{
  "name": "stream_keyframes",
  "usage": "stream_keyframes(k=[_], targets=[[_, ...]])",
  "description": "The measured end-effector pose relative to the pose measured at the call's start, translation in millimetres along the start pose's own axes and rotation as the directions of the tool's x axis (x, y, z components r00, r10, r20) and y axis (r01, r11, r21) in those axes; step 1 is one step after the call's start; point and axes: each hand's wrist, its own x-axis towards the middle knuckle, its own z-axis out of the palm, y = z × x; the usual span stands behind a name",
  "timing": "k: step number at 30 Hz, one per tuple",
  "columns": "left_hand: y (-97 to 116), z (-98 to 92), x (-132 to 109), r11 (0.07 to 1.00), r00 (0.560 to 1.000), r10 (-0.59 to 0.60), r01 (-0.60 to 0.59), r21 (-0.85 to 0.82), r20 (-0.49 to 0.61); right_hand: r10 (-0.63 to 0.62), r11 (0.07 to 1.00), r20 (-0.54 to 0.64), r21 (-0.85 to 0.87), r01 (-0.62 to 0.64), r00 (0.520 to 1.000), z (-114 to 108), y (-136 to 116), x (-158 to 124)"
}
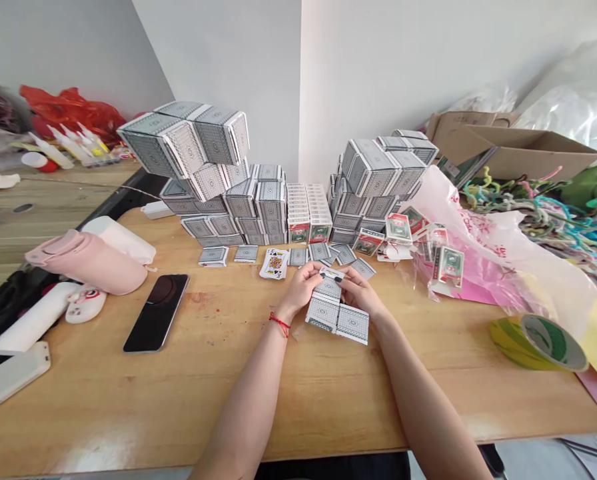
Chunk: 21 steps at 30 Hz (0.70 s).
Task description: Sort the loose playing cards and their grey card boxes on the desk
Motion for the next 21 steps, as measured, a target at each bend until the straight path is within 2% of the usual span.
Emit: stream_keyframes(k=[4, 13, 15, 18, 21], targets=[[1.2, 3.9, -0.8, 0.999, 0.999, -0.009, 0.007, -0.044, -0.033, 0.015, 1.000, -0.041, 0.005, -0.015, 0.999, 5.9, -3.0, -1.8], [1.4, 10.3, 0.2, 0.998, 0.985, 0.068, -0.066, 0.020, -0.159, 0.081, 0.996, -0.099, 0.033, -0.078, 0.992, 5.0, -3.3, 2.0], [-1.2, 7.1, 3.3, 0.995, 0.965, 0.102, -0.098, 0.026, -0.240, 0.064, 0.998, -0.106, 0.033, -0.060, 0.992, 3.2, -1.1, 4.5], [-3.7, -0.6, 8.1, 0.983, 0.894, 0.157, -0.182, -0.020, -0.420, 0.026, 0.997, -0.144, 0.078, -0.015, 0.989, 2.8, 1.4, 6.0], [-3.8, -7.0, 10.7, 0.971, 0.842, 0.163, -0.228, -0.065, -0.514, 0.013, 0.995, -0.068, 0.104, -0.006, 0.998, 6.2, 0.3, 3.5]])
